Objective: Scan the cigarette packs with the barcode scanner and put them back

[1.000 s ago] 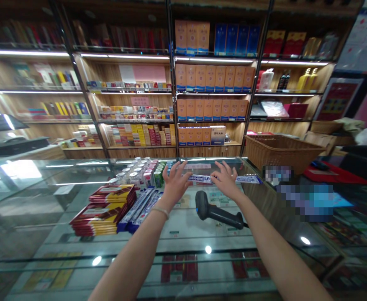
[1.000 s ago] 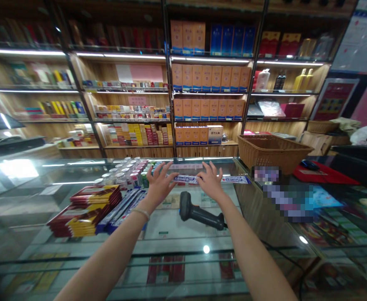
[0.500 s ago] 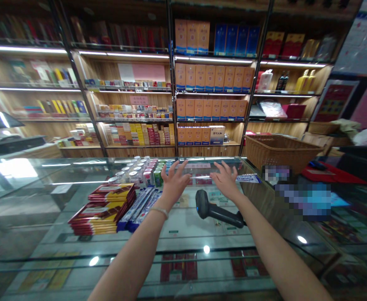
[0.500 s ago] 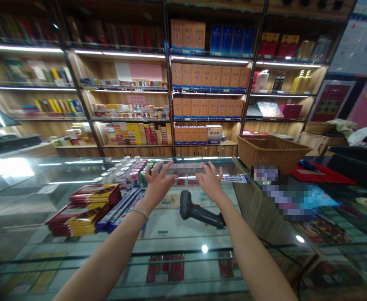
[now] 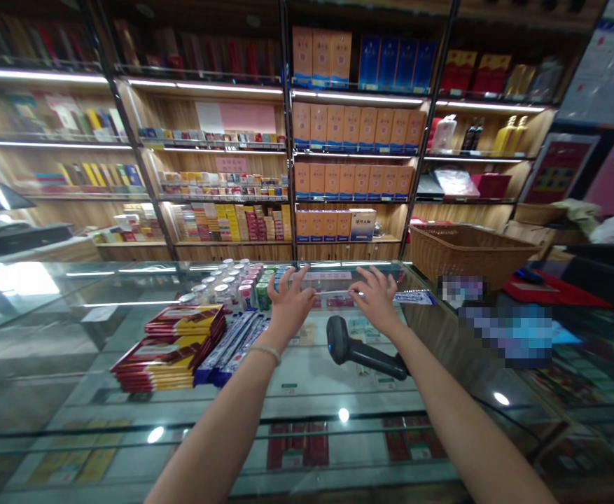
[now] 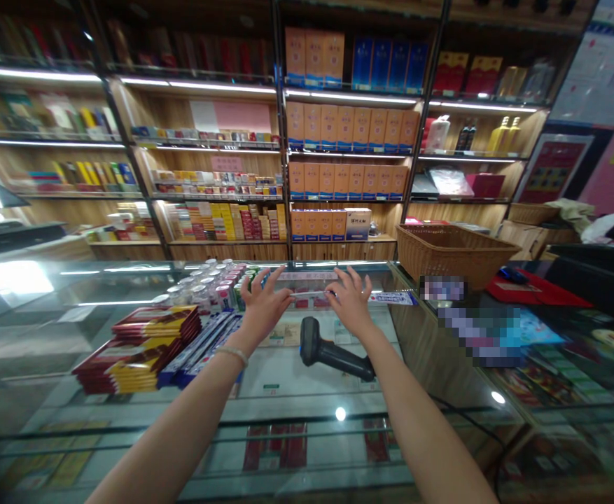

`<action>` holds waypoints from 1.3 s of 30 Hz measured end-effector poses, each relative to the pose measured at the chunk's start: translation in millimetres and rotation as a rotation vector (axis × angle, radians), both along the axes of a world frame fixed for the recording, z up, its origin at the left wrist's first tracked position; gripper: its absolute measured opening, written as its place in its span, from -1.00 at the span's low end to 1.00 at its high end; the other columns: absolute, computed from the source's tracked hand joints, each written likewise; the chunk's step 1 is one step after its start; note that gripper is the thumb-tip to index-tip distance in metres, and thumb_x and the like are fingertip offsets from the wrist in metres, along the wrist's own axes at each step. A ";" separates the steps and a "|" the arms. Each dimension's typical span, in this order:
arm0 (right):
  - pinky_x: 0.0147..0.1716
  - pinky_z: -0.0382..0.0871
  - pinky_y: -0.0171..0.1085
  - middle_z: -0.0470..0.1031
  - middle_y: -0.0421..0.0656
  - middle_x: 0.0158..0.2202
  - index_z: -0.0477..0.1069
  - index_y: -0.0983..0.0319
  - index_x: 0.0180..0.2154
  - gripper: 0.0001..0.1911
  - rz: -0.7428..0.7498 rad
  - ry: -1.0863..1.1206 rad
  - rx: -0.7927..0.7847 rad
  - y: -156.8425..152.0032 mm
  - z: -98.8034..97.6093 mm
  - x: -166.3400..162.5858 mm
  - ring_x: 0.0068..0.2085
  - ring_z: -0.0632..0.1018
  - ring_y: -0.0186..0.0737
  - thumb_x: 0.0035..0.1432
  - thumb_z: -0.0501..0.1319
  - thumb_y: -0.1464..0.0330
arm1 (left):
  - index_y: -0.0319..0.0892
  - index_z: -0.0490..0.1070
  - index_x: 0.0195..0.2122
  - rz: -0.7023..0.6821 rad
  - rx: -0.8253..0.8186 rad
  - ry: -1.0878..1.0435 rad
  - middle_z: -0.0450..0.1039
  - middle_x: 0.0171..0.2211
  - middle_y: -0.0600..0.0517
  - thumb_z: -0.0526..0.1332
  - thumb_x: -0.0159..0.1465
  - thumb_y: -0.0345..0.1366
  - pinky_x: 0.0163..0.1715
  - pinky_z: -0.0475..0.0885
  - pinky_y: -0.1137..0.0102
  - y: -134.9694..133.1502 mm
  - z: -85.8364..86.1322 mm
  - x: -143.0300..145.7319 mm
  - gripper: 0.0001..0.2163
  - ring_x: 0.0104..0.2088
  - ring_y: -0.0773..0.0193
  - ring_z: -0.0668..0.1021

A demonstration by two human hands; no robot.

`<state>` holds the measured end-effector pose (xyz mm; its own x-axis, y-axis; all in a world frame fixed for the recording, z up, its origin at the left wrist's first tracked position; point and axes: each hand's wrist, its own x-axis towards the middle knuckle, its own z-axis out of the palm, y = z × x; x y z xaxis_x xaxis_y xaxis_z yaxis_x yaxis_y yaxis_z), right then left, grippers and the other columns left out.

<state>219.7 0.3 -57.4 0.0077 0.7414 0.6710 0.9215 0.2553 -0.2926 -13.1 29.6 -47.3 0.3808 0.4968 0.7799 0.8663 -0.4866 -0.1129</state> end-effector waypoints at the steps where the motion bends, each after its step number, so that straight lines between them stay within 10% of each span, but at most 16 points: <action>1: 0.35 -0.22 0.30 0.34 -0.17 0.35 0.57 0.04 -0.20 -0.79 -0.008 0.001 -0.004 0.0 0.1 -0.2 0.42 0.13 0.03 0.36 0.14 0.29 | 0.03 0.59 -0.23 -0.005 0.002 -0.003 0.29 0.37 0.01 0.34 0.29 -0.18 0.31 -0.07 -0.25 0.0 -0.2 0.1 -0.93 0.35 -0.17 0.28; 7: 0.34 -0.18 0.29 0.30 -0.16 0.38 0.58 0.04 -0.20 -0.76 -0.037 0.061 -0.040 2.3 0.7 -0.1 0.42 0.12 0.04 0.35 0.12 0.26 | 0.13 0.52 0.02 -0.065 0.037 -0.027 0.25 0.40 -0.02 0.41 0.21 -0.16 0.36 -0.13 -0.18 1.2 -3.8 -1.7 -0.66 0.36 -0.14 0.28; 39: 0.35 -0.32 0.36 0.27 -0.06 0.39 0.54 0.04 0.01 -0.75 -0.065 -0.241 -0.012 -15.6 17.0 -6.4 0.42 0.14 0.12 0.34 0.22 0.25 | 0.11 0.58 -0.10 -0.047 0.011 -0.107 0.25 0.39 0.00 0.42 0.19 -0.21 0.35 -0.12 -0.23 3.4 -6.4 -0.7 -0.76 0.36 -0.17 0.25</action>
<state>213.3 -15.3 -40.4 -0.1034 0.7524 0.6505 0.9794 0.1910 -0.0653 -13.8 33.0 -53.7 0.3180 0.4713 0.8227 0.8499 -0.5262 -0.0271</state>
